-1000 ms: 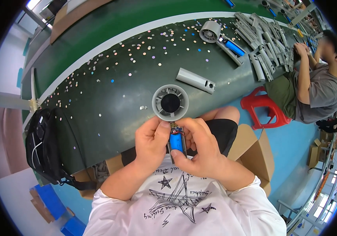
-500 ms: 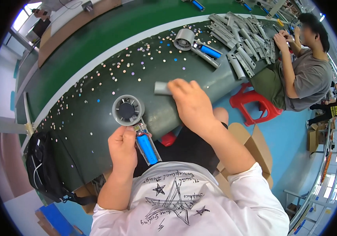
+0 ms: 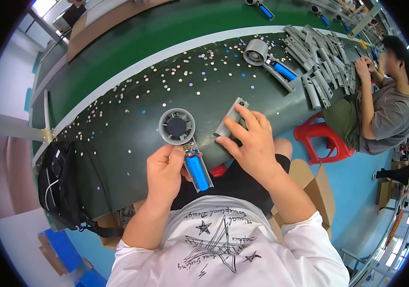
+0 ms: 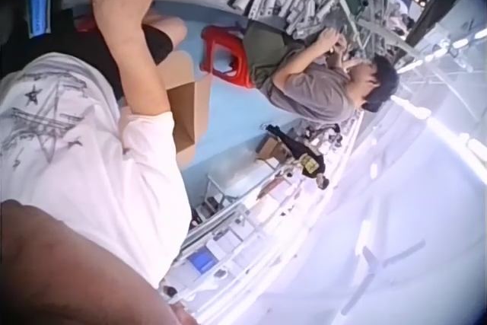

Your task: The person assembles components of small portable handheld fans by hand, fitting fan motors, fan blades, circuit boards, and batteries into fan housings.

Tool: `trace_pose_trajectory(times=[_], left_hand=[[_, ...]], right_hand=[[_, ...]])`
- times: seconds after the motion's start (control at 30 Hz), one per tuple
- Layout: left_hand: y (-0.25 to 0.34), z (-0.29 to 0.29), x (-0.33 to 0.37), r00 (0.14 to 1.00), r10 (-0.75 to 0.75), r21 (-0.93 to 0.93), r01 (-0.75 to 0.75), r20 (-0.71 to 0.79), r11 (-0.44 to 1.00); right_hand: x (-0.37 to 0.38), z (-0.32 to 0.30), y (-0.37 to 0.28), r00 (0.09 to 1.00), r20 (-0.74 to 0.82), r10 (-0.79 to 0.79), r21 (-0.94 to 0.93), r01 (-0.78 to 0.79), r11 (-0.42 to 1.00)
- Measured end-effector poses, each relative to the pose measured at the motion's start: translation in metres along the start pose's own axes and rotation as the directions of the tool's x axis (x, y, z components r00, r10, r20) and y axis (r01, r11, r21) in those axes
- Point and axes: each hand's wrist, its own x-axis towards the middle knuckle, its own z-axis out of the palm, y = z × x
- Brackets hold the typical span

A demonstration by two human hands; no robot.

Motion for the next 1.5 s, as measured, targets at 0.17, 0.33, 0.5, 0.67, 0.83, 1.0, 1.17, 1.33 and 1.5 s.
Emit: trace_pose_trajectory(times=[0.17, 0.33, 0.5, 0.67, 0.83, 1.0, 1.17, 1.33, 1.5], left_hand=[[0.003, 0.003, 0.001, 1.0, -0.009, -0.048, 0.01, 0.018, 0.999], [0.004, 0.009, 0.002, 0.999, -0.024, -0.087, 0.027, 0.039, 0.996], [0.003, 0.009, 0.0, 0.999, -0.005, -0.108, 0.01, 0.04, 0.994], [0.003, 0.02, 0.001, 1.0, -0.003, -0.15, 0.007, 0.024, 0.989], [0.001, 0.026, -0.002, 0.999, -0.02, -0.158, 0.026, 0.043, 0.987], [-0.008, 0.025, -0.002, 0.997, 0.002, -0.255, 0.016, 0.073, 0.967], [-0.014, 0.036, -0.003, 0.991, 0.115, -0.304, -0.091, 0.064, 0.948], [-0.011, 0.041, -0.001, 1.0, 0.01, -0.307, -0.012, -0.007, 0.952], [-0.004, 0.045, 0.0, 1.0, -0.019, -0.379, 0.027, 0.025, 0.925]], right_hand=[[-0.001, -0.008, 0.006, 0.994, 0.041, -0.104, 0.09, 0.1, 0.991], [-0.015, 0.007, 0.018, 0.991, -0.015, -0.134, 0.034, 0.135, 0.99], [-0.034, -0.019, -0.01, 0.969, 0.031, 0.243, 0.811, -0.167, 0.56], [-0.043, -0.009, -0.032, 0.98, -0.19, -0.061, 0.873, 0.197, 0.445], [-0.036, -0.001, -0.031, 0.98, -0.195, -0.035, 0.883, 0.191, 0.429], [-0.043, 0.005, -0.03, 0.97, -0.217, -0.113, 0.796, 0.243, 0.555], [-0.051, 0.004, -0.049, 0.945, -0.285, -0.161, 0.647, 0.313, 0.696], [-0.06, 0.011, -0.052, 0.968, -0.214, 0.134, 0.923, 0.155, 0.353], [-0.055, 0.006, -0.043, 0.955, -0.264, 0.139, 0.925, 0.209, 0.318]])
